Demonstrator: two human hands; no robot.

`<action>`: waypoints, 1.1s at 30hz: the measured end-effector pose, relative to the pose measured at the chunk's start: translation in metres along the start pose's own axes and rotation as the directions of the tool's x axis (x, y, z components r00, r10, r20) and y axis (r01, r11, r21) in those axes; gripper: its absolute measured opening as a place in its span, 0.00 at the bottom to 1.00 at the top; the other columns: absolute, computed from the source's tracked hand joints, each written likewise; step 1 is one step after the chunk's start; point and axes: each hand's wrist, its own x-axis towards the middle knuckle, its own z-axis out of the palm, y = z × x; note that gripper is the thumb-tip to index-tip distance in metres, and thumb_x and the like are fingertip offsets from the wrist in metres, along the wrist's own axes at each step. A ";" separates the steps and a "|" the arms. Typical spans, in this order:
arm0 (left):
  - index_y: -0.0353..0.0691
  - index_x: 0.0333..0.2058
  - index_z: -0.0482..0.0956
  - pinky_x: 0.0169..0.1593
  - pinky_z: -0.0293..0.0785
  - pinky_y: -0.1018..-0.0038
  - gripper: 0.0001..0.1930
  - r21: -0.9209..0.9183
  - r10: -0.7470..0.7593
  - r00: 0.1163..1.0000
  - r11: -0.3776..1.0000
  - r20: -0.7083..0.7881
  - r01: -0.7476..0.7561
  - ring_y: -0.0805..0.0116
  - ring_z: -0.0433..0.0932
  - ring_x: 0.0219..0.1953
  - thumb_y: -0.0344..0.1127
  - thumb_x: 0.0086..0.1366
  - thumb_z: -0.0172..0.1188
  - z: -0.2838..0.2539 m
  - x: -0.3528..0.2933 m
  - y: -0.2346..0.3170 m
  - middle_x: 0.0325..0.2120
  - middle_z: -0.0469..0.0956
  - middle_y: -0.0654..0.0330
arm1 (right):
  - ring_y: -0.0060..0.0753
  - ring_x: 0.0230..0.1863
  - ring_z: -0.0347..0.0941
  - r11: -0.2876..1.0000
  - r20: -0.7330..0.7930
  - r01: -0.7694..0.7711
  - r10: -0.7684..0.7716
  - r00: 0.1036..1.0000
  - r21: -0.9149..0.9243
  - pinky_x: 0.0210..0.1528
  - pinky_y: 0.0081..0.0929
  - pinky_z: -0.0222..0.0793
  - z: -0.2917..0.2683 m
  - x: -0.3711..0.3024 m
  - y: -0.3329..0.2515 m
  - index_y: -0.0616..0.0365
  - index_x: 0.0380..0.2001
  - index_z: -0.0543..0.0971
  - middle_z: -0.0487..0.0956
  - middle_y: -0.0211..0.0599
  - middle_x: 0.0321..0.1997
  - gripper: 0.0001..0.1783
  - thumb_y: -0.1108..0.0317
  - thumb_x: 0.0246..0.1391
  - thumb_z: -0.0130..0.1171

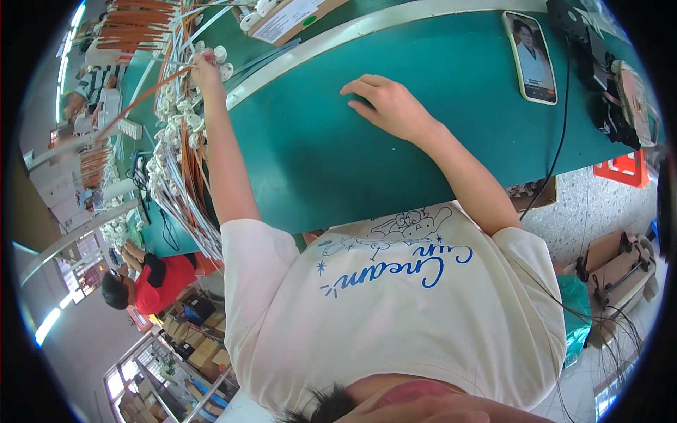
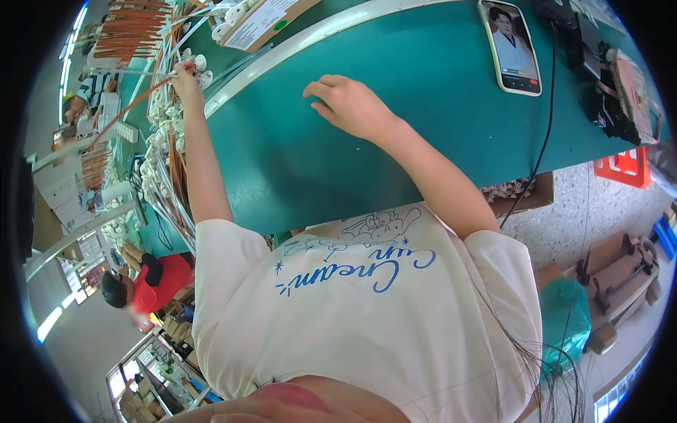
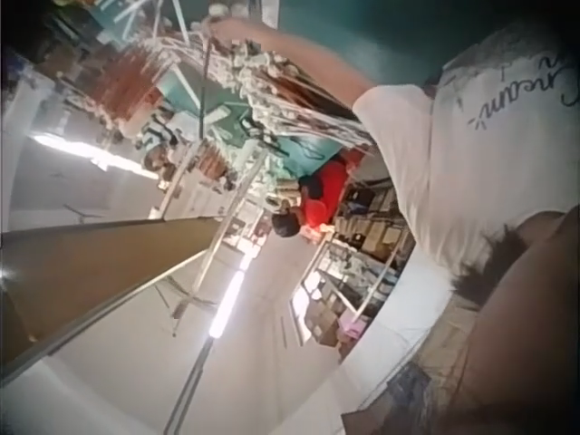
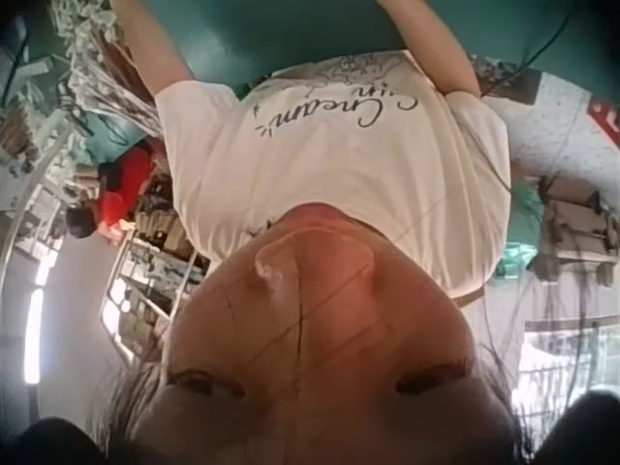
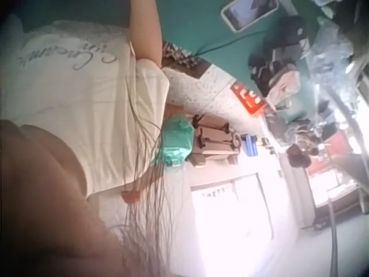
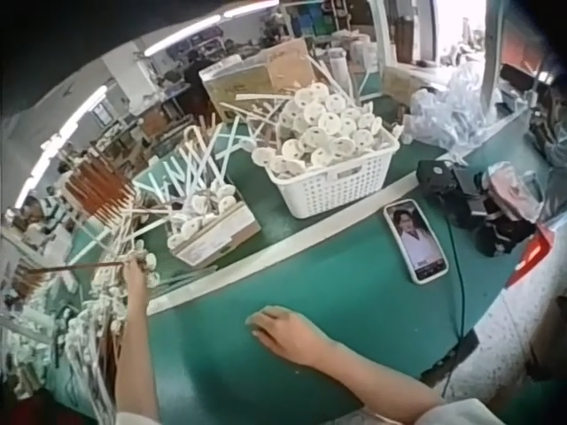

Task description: Assembling LED light components by attaching light strips to circular plastic bases.

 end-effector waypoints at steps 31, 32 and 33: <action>0.34 0.45 0.68 0.39 0.68 0.80 0.18 -0.280 -0.019 0.857 0.941 0.515 0.190 0.74 0.74 0.37 0.43 0.69 0.41 0.081 -0.152 0.063 0.35 0.75 0.59 | 0.38 0.35 0.73 1.000 -0.008 0.014 -0.014 1.000 0.009 0.38 0.30 0.71 0.001 0.002 0.004 0.56 0.36 0.75 0.75 0.37 0.34 0.10 0.72 0.47 0.57; 0.34 0.45 0.68 0.39 0.68 0.80 0.18 -0.280 -0.009 0.853 0.943 0.522 0.181 0.74 0.74 0.37 0.43 0.69 0.41 0.077 -0.152 0.068 0.35 0.75 0.59 | 0.38 0.35 0.73 1.000 -0.022 0.012 -0.012 1.000 0.007 0.38 0.30 0.71 0.001 0.002 0.004 0.56 0.36 0.75 0.75 0.37 0.34 0.10 0.72 0.47 0.57; 0.35 0.45 0.68 0.37 0.68 0.80 0.17 -0.294 -0.040 0.862 0.931 0.506 0.216 0.74 0.73 0.35 0.43 0.69 0.40 0.071 -0.151 0.073 0.32 0.76 0.59 | 0.39 0.35 0.73 1.000 -0.012 0.008 -0.008 1.000 0.019 0.39 0.30 0.71 0.002 0.003 0.004 0.56 0.37 0.75 0.75 0.37 0.34 0.10 0.72 0.47 0.57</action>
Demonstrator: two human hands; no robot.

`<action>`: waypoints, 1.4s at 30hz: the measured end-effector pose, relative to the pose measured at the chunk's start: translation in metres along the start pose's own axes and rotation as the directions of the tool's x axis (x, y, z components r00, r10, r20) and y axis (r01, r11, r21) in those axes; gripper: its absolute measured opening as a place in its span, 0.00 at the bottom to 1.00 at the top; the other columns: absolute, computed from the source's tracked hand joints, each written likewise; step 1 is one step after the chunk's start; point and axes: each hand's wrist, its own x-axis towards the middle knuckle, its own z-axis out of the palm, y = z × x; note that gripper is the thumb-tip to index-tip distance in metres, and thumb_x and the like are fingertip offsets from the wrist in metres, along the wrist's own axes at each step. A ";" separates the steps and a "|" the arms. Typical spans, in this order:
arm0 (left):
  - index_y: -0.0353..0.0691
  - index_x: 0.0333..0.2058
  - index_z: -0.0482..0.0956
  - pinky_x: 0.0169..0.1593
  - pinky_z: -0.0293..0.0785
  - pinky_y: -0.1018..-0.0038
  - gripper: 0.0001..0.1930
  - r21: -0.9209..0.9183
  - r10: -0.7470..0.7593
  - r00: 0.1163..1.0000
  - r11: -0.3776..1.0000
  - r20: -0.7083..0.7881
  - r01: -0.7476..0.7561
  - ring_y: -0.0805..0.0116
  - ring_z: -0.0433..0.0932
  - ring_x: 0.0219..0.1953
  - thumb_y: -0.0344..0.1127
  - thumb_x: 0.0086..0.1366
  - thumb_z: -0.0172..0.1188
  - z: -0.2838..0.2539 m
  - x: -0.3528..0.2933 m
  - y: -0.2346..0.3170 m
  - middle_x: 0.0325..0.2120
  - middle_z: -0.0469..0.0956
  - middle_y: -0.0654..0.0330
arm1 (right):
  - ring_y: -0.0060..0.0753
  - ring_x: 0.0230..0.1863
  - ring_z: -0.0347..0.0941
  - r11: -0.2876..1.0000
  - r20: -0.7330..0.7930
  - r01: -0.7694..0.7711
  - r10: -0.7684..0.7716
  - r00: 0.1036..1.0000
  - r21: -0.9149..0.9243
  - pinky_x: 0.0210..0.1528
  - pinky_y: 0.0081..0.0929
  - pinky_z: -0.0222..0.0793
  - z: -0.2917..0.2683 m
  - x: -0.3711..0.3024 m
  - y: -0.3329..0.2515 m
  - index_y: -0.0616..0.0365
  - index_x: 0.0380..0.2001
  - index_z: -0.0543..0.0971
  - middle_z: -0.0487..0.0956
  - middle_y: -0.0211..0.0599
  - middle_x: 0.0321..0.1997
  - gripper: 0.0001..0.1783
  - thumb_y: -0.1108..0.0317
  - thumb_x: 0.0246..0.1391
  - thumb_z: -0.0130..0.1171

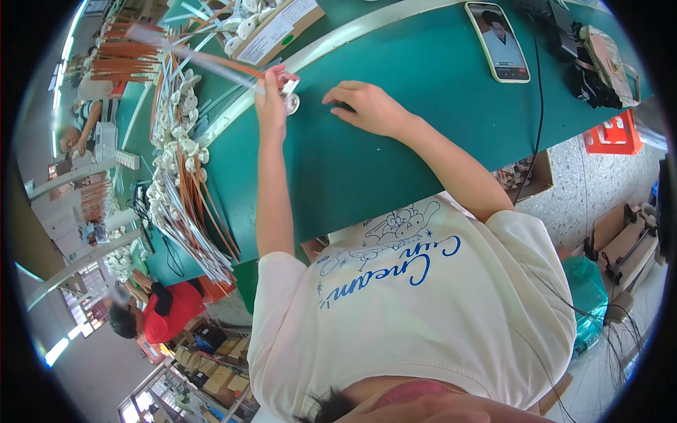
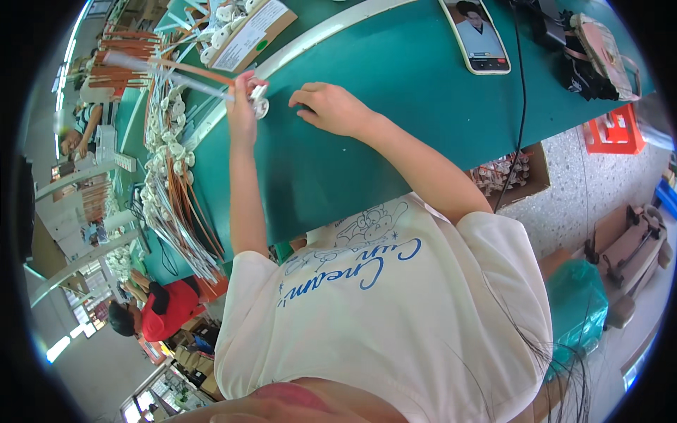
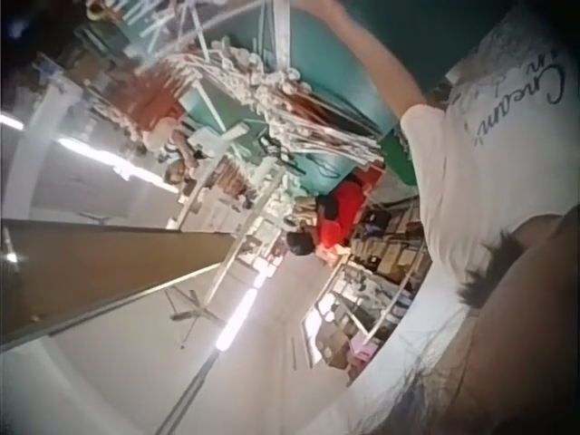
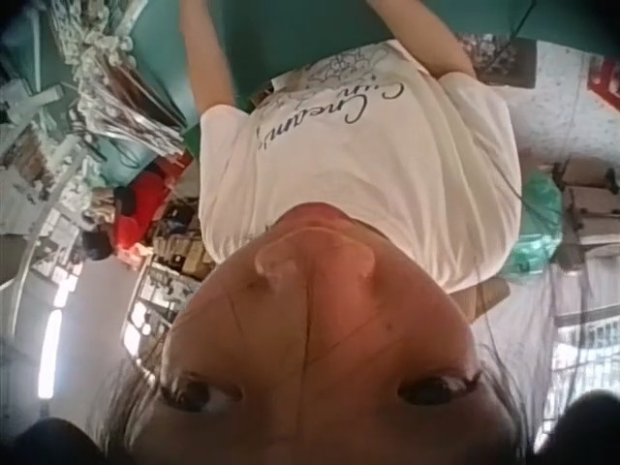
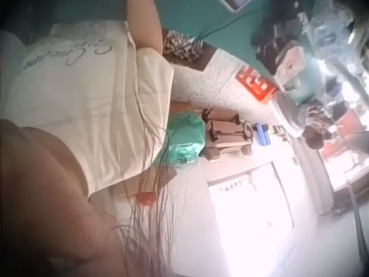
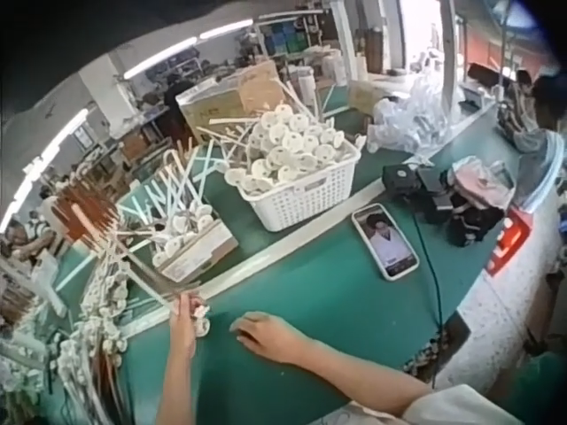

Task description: Assembling LED light components by attaching light strips to circular plastic bases.

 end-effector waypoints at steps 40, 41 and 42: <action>0.40 0.46 0.72 0.50 0.65 0.62 0.18 0.904 0.580 0.789 0.199 0.202 -0.378 0.55 0.69 0.48 0.45 0.62 0.51 -0.014 0.048 0.038 0.43 0.71 0.54 | 0.24 0.23 0.67 0.445 -0.041 -0.262 0.565 0.824 0.856 0.33 0.29 0.72 -0.020 0.009 -0.001 0.58 0.47 0.62 0.65 0.31 0.25 0.14 0.62 0.63 0.40; 0.43 0.47 0.72 0.49 0.65 0.62 0.19 0.924 0.615 0.737 0.035 0.281 -0.381 0.57 0.70 0.47 0.46 0.60 0.54 -0.014 0.053 0.035 0.42 0.71 0.56 | 0.24 0.23 0.67 0.443 -0.039 -0.261 0.562 0.826 0.857 0.33 0.29 0.72 -0.021 0.009 -0.003 0.58 0.47 0.62 0.65 0.31 0.25 0.14 0.62 0.63 0.40; 0.46 0.47 0.72 0.47 0.66 0.62 0.20 0.920 0.633 0.683 -0.130 0.364 -0.370 0.58 0.70 0.46 0.46 0.58 0.56 -0.016 0.058 0.033 0.41 0.71 0.58 | 0.23 0.23 0.67 0.454 -0.004 -0.302 0.559 0.829 0.838 0.32 0.28 0.72 -0.021 0.009 -0.006 0.58 0.47 0.62 0.65 0.31 0.25 0.14 0.62 0.63 0.40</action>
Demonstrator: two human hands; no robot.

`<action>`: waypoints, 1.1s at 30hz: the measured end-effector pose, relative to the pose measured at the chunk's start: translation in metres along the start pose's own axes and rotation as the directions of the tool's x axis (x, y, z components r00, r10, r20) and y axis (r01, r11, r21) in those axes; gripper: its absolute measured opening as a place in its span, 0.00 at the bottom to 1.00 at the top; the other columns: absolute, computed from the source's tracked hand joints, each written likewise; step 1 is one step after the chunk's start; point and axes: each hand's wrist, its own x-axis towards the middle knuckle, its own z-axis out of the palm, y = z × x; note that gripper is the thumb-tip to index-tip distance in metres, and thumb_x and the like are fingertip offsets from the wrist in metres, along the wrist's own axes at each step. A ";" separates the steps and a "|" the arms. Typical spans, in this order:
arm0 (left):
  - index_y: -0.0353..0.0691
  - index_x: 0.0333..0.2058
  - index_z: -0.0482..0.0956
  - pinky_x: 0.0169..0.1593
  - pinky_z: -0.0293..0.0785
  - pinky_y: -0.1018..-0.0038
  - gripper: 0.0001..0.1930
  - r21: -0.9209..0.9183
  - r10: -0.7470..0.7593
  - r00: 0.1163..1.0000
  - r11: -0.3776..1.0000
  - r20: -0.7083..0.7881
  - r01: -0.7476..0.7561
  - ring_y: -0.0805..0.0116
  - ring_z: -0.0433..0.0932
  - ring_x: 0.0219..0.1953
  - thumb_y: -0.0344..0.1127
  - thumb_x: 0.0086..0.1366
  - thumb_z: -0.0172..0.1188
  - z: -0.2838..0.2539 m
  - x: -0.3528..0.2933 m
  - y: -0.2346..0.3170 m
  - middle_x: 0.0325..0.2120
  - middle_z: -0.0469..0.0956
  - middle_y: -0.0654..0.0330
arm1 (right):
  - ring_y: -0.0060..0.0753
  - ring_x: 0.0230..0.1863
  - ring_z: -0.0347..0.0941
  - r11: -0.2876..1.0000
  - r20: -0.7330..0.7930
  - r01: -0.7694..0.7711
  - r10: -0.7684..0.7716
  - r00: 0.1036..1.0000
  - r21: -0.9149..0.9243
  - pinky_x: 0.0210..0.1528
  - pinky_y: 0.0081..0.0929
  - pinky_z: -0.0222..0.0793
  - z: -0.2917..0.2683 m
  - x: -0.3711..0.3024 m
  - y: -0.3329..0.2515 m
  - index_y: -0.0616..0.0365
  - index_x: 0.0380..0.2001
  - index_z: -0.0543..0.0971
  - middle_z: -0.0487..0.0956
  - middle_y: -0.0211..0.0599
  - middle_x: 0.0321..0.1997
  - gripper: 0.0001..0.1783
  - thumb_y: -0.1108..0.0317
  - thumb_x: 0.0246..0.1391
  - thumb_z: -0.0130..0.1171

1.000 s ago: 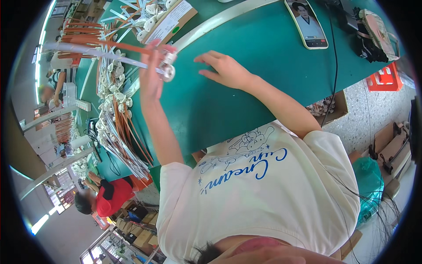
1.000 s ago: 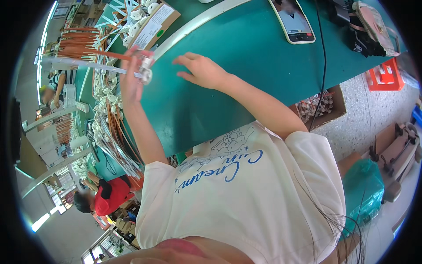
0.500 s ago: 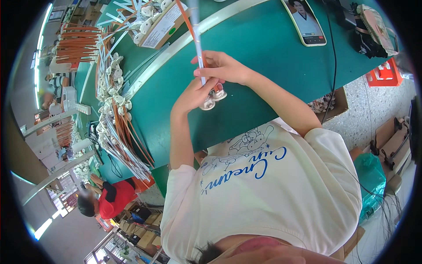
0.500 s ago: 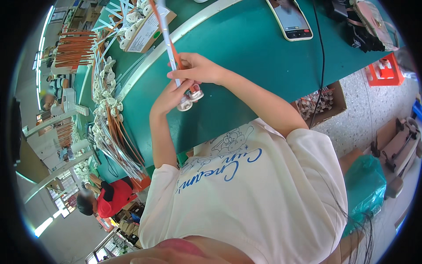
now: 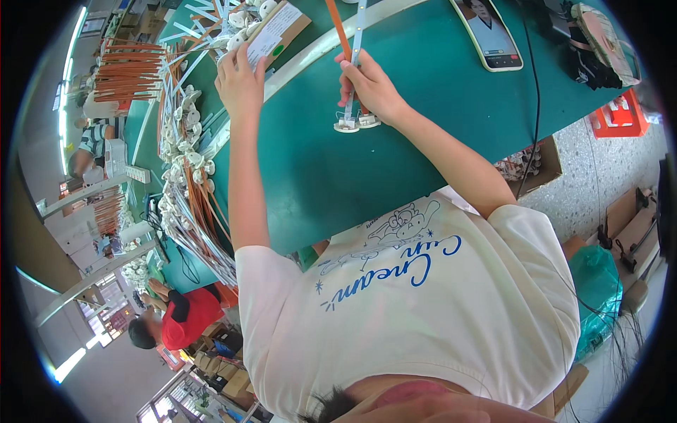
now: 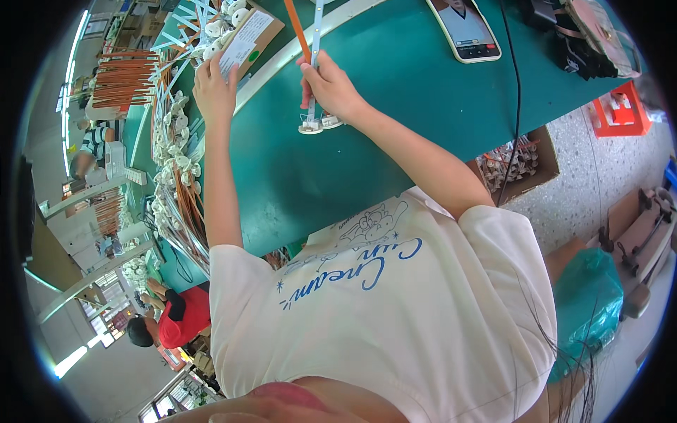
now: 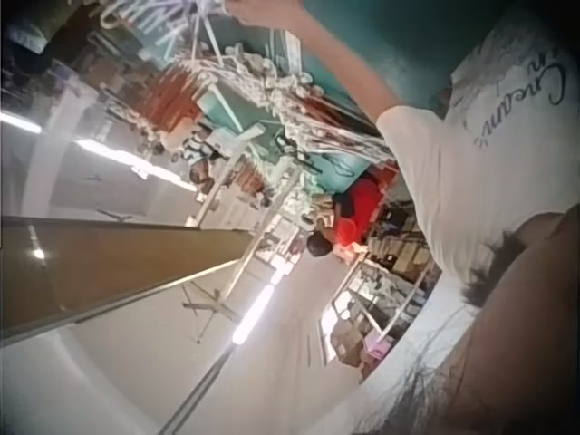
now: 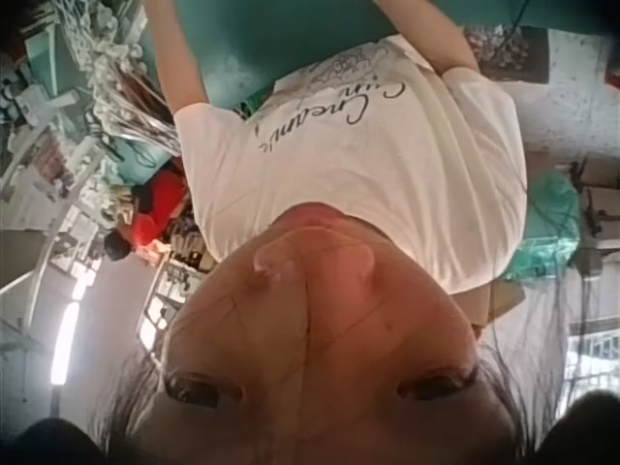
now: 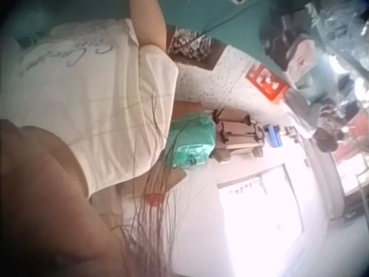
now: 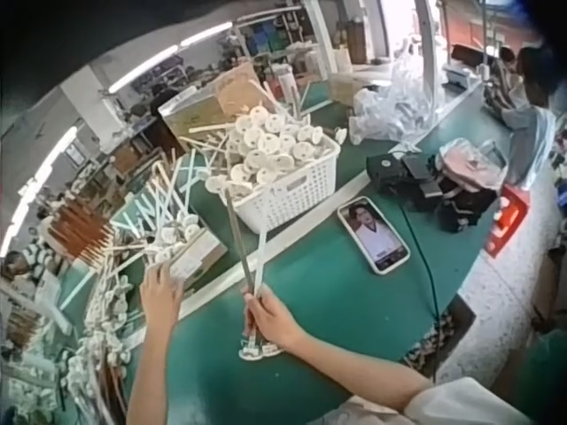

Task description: Assembling LED light components by attaching light strips to circular plastic bases.

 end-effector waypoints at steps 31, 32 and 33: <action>0.35 0.42 0.73 0.34 0.69 0.69 0.16 -0.585 -0.107 0.944 0.761 0.314 0.280 0.61 0.74 0.30 0.35 0.57 0.59 -0.171 -0.055 0.046 0.29 0.74 0.56 | 0.16 0.14 0.56 0.996 0.119 -0.076 0.081 0.990 -0.044 0.15 0.17 0.59 -0.017 -0.012 -0.038 0.62 0.46 0.68 0.58 0.23 0.15 0.15 0.64 0.60 0.46; 0.36 0.45 0.72 0.35 0.69 0.70 0.17 -0.540 -0.122 0.923 0.780 0.364 0.316 0.60 0.74 0.32 0.36 0.57 0.59 -0.160 -0.051 0.047 0.32 0.74 0.55 | 0.15 0.13 0.53 0.996 0.093 -0.087 0.089 0.992 -0.021 0.13 0.16 0.54 -0.013 -0.016 -0.044 0.61 0.45 0.68 0.57 0.22 0.15 0.13 0.66 0.60 0.44; 0.37 0.50 0.70 0.41 0.67 0.76 0.17 -0.573 -0.129 0.904 0.735 0.407 0.363 0.69 0.73 0.37 0.34 0.63 0.52 -0.154 -0.047 0.049 0.34 0.74 0.57 | 0.15 0.13 0.53 0.992 0.133 -0.113 0.120 0.984 -0.058 0.13 0.16 0.54 -0.006 -0.018 -0.049 0.61 0.45 0.68 0.57 0.22 0.15 0.13 0.66 0.60 0.44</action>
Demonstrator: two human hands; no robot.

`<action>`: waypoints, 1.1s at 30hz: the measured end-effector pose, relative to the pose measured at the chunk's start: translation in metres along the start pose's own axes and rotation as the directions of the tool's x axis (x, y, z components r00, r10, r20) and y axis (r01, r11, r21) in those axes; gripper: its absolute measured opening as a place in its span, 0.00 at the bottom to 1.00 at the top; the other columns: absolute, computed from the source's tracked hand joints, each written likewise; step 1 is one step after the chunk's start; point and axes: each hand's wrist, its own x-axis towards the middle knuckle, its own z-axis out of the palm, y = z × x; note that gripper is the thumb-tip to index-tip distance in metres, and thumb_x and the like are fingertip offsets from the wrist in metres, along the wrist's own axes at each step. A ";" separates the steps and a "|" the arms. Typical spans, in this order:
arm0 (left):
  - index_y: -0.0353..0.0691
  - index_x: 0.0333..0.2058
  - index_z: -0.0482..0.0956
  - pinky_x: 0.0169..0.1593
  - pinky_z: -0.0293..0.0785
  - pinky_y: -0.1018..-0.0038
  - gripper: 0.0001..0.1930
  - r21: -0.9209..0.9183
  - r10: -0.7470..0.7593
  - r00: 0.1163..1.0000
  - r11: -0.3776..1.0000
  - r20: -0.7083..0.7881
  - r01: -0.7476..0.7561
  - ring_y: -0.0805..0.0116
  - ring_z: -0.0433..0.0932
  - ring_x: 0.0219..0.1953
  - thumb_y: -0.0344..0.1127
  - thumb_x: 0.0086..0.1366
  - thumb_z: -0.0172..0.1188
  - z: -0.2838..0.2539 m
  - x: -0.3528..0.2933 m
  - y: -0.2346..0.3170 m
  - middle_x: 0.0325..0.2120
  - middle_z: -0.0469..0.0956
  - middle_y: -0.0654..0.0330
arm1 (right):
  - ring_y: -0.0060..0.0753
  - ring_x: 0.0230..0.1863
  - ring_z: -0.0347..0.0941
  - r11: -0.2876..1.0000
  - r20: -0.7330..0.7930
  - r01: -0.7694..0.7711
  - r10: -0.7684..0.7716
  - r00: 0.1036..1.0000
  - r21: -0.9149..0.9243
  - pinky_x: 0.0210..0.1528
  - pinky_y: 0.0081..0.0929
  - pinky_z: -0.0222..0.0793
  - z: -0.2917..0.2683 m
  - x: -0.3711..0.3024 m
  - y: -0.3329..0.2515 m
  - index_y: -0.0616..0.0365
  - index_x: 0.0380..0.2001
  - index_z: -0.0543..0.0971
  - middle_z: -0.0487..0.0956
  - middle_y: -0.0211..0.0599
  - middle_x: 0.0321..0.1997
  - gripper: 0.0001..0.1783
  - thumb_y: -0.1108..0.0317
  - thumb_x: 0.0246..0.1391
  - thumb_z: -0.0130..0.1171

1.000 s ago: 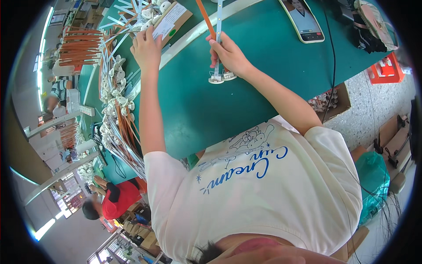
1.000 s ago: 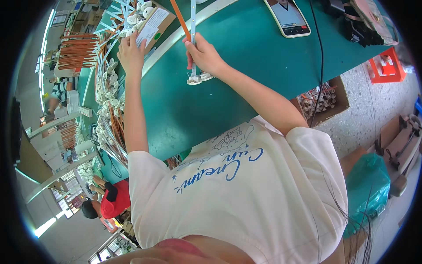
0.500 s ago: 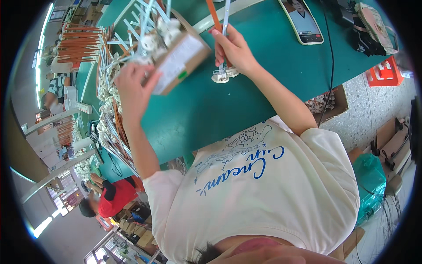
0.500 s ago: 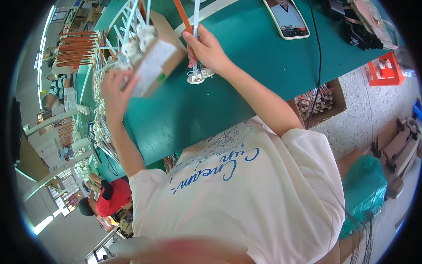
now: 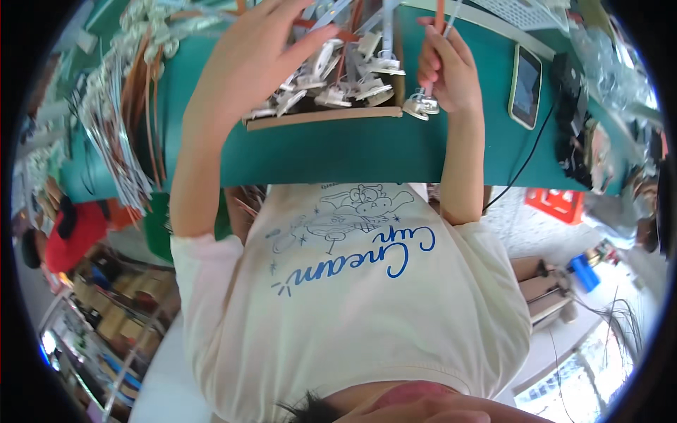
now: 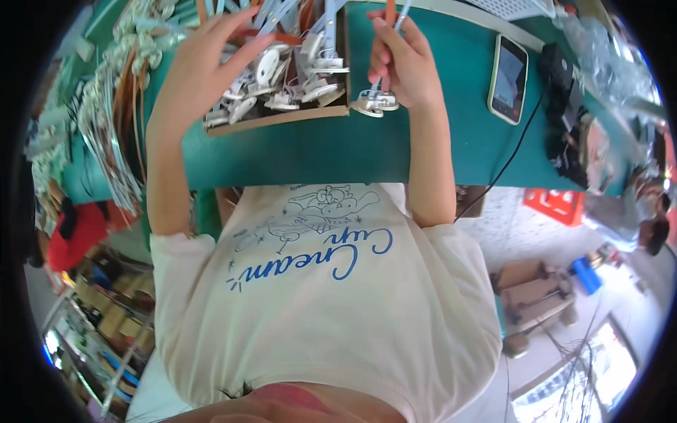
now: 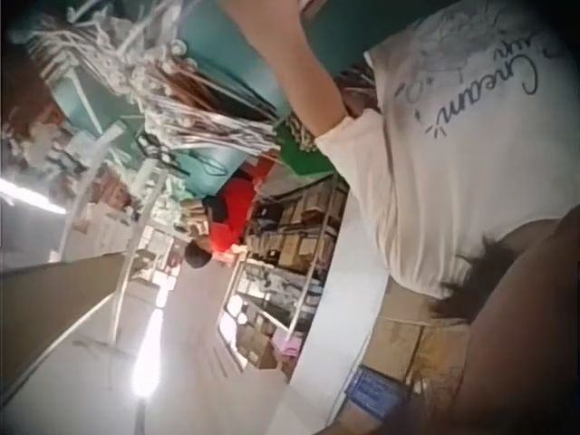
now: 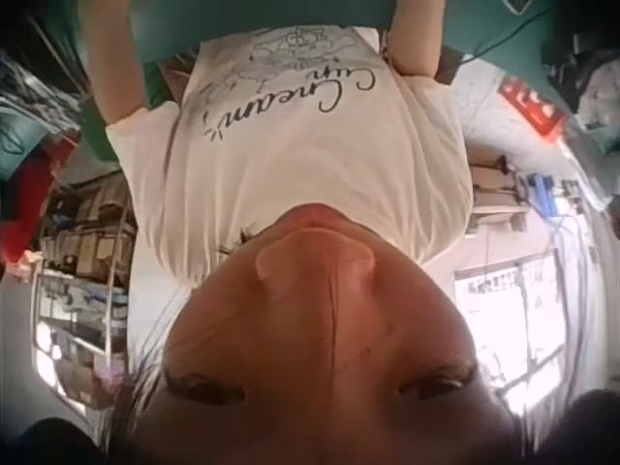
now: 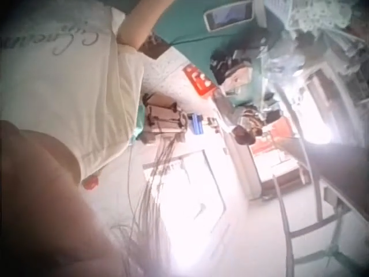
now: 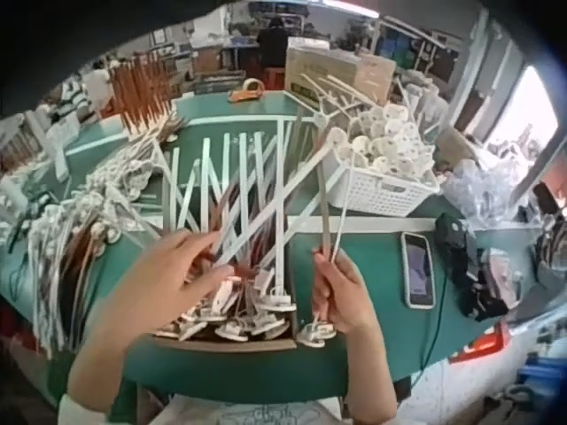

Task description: Assembling LED light components by attaching light strips to circular plastic bases.

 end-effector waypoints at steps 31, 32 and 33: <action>0.31 0.45 0.67 0.28 0.67 0.74 0.15 -0.648 -0.055 0.998 0.762 -0.041 0.016 0.69 0.74 0.27 0.35 0.64 0.51 -0.025 -0.012 0.019 0.27 0.75 0.56 | 0.18 0.08 0.62 0.976 -0.088 0.193 -0.203 0.975 -0.105 0.06 0.13 0.54 0.105 0.007 -0.058 0.61 0.33 0.72 0.74 0.34 0.18 0.09 0.67 0.59 0.47; 0.32 0.46 0.67 0.28 0.66 0.75 0.15 -0.659 -0.038 0.957 0.734 -0.286 -0.168 0.70 0.74 0.26 0.35 0.64 0.51 -0.024 -0.018 0.023 0.27 0.75 0.59 | 0.18 0.08 0.62 0.974 -0.087 0.198 -0.208 0.974 -0.109 0.06 0.13 0.54 0.100 0.009 -0.056 0.61 0.33 0.72 0.74 0.34 0.18 0.09 0.67 0.59 0.47; 0.34 0.42 0.72 0.24 0.62 0.77 0.13 -0.745 -0.132 0.939 0.648 -0.318 -0.162 0.73 0.70 0.21 0.37 0.64 0.53 -0.025 -0.022 0.030 0.24 0.75 0.63 | 0.18 0.09 0.63 0.972 -0.103 0.216 -0.225 0.969 -0.096 0.07 0.14 0.55 0.093 0.009 -0.056 0.61 0.33 0.72 0.75 0.35 0.19 0.09 0.66 0.58 0.47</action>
